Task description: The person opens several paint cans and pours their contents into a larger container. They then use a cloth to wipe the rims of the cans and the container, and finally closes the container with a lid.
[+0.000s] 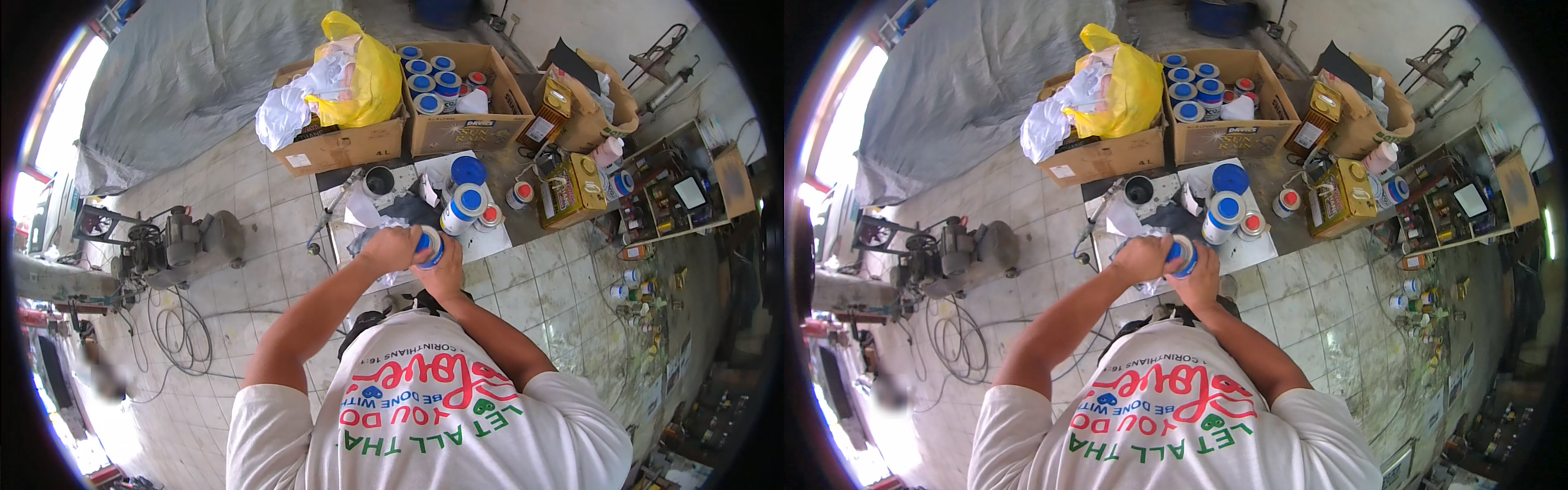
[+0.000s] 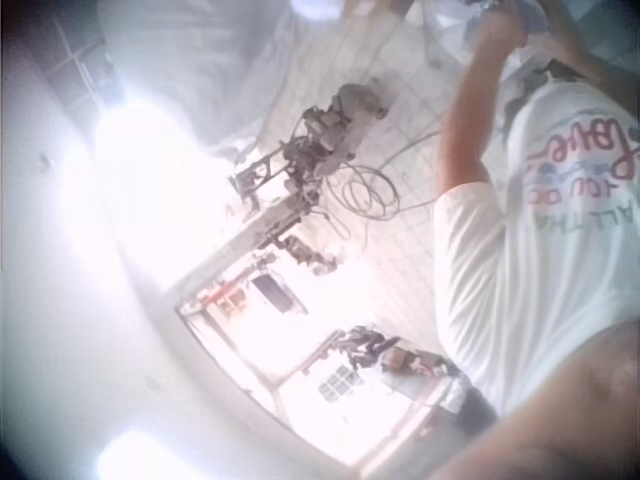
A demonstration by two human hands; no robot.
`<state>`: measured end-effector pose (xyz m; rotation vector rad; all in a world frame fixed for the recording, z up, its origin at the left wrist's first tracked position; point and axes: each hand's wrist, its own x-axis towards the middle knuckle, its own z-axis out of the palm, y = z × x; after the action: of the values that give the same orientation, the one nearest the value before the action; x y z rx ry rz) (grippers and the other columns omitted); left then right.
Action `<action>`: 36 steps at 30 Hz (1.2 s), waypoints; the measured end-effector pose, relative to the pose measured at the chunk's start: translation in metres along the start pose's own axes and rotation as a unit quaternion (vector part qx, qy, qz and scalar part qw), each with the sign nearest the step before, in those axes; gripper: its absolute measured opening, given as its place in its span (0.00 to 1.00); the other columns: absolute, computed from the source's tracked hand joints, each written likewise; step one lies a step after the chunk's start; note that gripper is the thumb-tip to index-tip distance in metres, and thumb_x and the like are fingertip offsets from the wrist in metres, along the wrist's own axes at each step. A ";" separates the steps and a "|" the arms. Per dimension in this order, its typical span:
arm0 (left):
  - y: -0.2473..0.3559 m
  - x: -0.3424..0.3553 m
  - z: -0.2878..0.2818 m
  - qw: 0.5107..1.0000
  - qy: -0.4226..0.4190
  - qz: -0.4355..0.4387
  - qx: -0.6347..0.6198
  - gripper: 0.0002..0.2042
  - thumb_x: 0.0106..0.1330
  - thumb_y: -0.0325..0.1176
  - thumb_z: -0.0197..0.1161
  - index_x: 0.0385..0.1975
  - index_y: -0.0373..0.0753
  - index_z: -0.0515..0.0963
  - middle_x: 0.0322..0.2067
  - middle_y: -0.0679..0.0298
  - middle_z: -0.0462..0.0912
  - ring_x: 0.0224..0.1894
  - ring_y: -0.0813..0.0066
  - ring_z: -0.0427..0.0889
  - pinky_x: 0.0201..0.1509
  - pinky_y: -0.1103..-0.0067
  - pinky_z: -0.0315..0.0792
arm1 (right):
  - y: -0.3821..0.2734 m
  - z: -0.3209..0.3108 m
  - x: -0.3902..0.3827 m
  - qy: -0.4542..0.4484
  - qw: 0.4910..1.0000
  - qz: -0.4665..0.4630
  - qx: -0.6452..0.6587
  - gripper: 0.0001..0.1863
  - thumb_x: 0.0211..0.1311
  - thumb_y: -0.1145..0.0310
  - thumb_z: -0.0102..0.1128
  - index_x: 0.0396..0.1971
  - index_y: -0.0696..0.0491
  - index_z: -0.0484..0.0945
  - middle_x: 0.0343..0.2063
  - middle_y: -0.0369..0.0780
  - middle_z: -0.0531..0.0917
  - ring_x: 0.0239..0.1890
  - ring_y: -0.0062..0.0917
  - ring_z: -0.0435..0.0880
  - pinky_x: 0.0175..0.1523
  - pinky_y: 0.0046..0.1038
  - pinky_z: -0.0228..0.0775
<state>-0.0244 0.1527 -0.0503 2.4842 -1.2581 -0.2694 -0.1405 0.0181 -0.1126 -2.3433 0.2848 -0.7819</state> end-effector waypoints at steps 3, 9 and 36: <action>0.004 0.020 -0.011 0.975 0.175 -0.102 -0.094 0.20 0.76 0.51 0.57 0.36 0.36 0.75 0.27 0.49 0.86 0.28 0.43 0.86 0.33 0.53 0.77 | 0.001 0.004 -0.003 0.017 0.998 0.030 0.054 0.50 0.34 0.65 0.88 0.62 0.58 0.69 0.52 0.50 0.77 0.56 0.51 0.76 0.62 0.48 0.70; -0.015 0.019 0.019 0.738 0.205 -0.327 -0.554 0.30 0.80 0.61 0.46 0.45 0.35 0.80 0.34 0.57 0.88 0.33 0.72 0.83 0.36 0.75 0.72 | 0.034 0.001 -0.005 -0.055 0.978 0.092 0.181 0.54 0.41 0.63 0.89 0.67 0.61 0.62 0.62 0.52 0.72 0.63 0.46 0.76 0.66 0.41 0.71; 0.014 0.060 0.115 0.700 0.252 -0.365 -0.560 0.38 0.80 0.65 0.40 0.46 0.31 0.84 0.44 0.54 0.89 0.46 0.67 0.86 0.57 0.73 0.76 | 0.023 -0.080 0.088 -0.408 0.894 -0.103 -0.154 0.40 0.46 0.41 0.81 0.55 0.47 0.75 0.40 0.50 0.83 0.35 0.48 0.90 0.37 0.47 0.83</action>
<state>-0.0360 0.0721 -0.1525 1.5720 0.2355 -0.3496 -0.1177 -0.0741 -0.0373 -2.7929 -0.2291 0.2330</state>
